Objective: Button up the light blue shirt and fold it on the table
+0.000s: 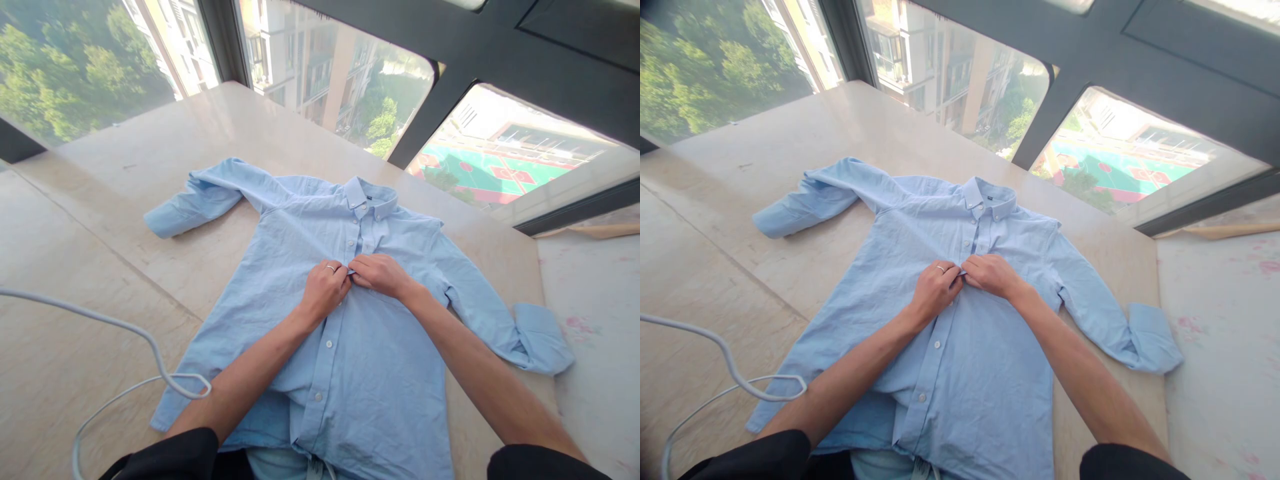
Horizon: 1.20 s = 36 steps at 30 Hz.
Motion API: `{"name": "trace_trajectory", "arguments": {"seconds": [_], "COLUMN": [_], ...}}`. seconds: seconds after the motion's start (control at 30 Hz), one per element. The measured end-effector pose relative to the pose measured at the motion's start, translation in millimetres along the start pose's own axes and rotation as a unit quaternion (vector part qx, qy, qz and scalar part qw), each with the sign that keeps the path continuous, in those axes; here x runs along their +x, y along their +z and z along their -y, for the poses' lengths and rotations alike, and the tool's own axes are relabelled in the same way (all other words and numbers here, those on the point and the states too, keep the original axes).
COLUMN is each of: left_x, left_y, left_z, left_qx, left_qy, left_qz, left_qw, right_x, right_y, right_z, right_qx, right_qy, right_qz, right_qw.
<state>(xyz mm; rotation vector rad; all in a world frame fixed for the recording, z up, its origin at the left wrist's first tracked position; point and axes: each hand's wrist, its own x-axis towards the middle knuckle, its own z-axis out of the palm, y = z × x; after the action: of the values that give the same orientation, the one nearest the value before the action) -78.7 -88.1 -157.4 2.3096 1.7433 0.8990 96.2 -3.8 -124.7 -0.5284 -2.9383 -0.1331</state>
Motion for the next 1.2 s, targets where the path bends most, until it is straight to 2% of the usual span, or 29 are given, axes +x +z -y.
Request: {"name": "trace_trajectory", "arguments": {"seconds": [0.27, 0.53, 0.77, 1.2], "left_x": [0, 1, 2, 2], "left_y": [-2.5, -3.7, -5.6, -1.3], "left_z": [0, 1, 4, 8], "left_qx": [0.034, 0.029, 0.011, -0.018], "left_qy": [0.013, 0.013, 0.008, 0.019], "left_qz": [0.005, 0.011, 0.018, -0.045], "left_qw": [0.999, 0.999, 1.000, 0.999], "right_x": [-3, -14, -17, -20], "right_y": [5, 18, 25, 27], "right_z": [-2, 10, 12, 11], "right_qx": [0.019, 0.068, 0.054, 0.052], "right_qy": [0.000, 0.048, 0.037, 0.033], "right_qz": [-0.007, -0.108, -0.144, -0.138], "right_qw": [1.000, 0.991, 0.987, 0.989]}}
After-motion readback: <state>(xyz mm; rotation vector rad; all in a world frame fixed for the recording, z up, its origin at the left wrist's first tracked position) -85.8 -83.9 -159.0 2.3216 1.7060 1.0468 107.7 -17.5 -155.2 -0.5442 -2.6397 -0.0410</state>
